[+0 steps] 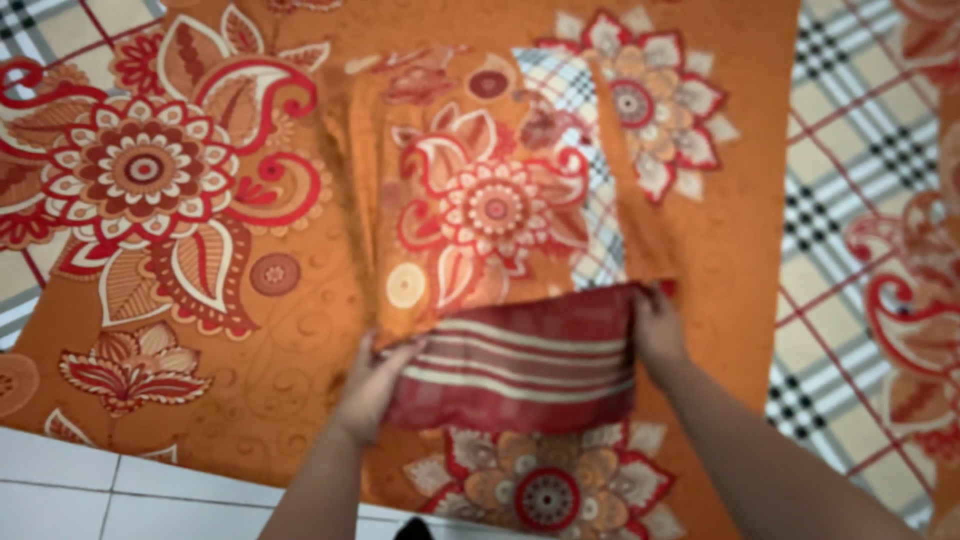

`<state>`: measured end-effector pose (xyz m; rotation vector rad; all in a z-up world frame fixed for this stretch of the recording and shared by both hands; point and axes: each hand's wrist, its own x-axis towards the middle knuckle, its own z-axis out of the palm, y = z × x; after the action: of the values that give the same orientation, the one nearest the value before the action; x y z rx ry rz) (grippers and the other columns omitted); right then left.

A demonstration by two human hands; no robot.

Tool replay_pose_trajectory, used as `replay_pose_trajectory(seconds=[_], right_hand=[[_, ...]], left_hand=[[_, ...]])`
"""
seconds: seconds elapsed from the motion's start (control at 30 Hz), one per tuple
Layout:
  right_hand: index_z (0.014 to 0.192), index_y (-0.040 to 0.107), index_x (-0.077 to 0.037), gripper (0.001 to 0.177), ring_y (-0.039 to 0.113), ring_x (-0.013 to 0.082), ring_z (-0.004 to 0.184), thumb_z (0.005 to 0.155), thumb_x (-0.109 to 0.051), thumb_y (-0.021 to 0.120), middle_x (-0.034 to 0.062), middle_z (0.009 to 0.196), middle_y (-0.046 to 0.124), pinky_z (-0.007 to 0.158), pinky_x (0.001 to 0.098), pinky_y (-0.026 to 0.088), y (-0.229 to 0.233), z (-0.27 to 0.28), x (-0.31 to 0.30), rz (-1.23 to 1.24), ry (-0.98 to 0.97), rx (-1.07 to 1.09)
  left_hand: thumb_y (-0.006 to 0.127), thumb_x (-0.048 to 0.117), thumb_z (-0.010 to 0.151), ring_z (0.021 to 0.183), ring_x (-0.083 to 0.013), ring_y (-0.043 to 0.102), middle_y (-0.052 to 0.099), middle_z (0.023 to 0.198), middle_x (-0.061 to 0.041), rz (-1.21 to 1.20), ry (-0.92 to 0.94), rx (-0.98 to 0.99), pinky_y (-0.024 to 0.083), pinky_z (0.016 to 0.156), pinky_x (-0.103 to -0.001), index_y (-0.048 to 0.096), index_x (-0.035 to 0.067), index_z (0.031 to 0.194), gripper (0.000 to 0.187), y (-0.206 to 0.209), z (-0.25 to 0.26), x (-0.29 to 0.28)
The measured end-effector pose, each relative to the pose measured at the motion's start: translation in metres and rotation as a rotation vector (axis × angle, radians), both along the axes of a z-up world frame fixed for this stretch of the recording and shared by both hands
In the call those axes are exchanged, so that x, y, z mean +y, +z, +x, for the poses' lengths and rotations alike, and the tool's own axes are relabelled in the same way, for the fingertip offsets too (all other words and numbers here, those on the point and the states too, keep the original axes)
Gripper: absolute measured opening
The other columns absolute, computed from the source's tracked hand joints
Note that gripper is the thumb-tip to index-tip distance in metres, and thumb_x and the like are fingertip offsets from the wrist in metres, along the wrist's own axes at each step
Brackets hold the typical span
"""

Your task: Putting a pillow into a pillowcase and folding a patterned bedsheet on a mattress.

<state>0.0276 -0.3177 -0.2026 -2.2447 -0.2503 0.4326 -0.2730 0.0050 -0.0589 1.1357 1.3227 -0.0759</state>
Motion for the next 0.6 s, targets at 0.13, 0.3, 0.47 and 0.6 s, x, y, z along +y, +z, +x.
replay_pose_trajectory(seconds=[0.13, 0.3, 0.47, 0.6], right_hand=[[0.144, 0.047, -0.009, 0.054, 0.060, 0.0323, 0.122, 0.099, -0.038, 0.048, 0.0160, 0.134, 0.062, 0.102, 0.0437, 0.049, 0.086, -0.014, 0.051, 0.189, -0.210, 0.320], [0.138, 0.062, -0.010, 0.067, 0.062, 0.0334, 0.127, 0.098, -0.056, 0.035, 0.0138, 0.137, 0.069, 0.110, 0.0539, 0.045, 0.117, 0.013, 0.062, 0.294, -0.230, 1.200], [0.142, 0.056, -0.015, 0.074, 0.059, 0.0320, 0.129, 0.092, -0.067, 0.044, 0.0122, 0.140, 0.064, 0.110, 0.0549, 0.043, 0.180, 0.006, 0.069, 0.502, -0.161, 1.278], [0.147, 0.050, -0.009, 0.083, 0.056, 0.0329, 0.134, 0.087, -0.067, 0.052, 0.0167, 0.147, 0.058, 0.111, 0.0543, 0.042, 0.184, -0.005, 0.066, 1.094, 0.256, 1.484]], left_hand=[[0.075, 0.037, 0.078, 0.117, -0.0293, 0.066, 0.061, 0.135, -0.016, -0.090, 0.145, 0.015, 0.059, 0.092, -0.045, 0.038, 0.011, 0.152, 0.087, -0.017, -0.003, 0.004], [0.054, 0.044, 0.092, 0.106, -0.0318, 0.070, 0.071, 0.122, -0.017, -0.306, 0.333, -0.211, 0.060, 0.088, -0.049, 0.061, 0.005, 0.132, 0.056, -0.016, 0.009, 0.014], [0.036, 0.045, 0.099, 0.111, -0.0303, 0.069, 0.071, 0.123, -0.014, -0.389, 0.459, -0.400, 0.056, 0.098, -0.048, 0.062, 0.008, 0.128, 0.054, 0.013, 0.034, 0.031], [0.029, 0.042, 0.099, 0.121, -0.0293, 0.066, 0.070, 0.128, -0.012, -0.270, 0.619, -0.616, 0.053, 0.107, -0.048, 0.062, 0.008, 0.129, 0.056, 0.028, 0.062, 0.035]])
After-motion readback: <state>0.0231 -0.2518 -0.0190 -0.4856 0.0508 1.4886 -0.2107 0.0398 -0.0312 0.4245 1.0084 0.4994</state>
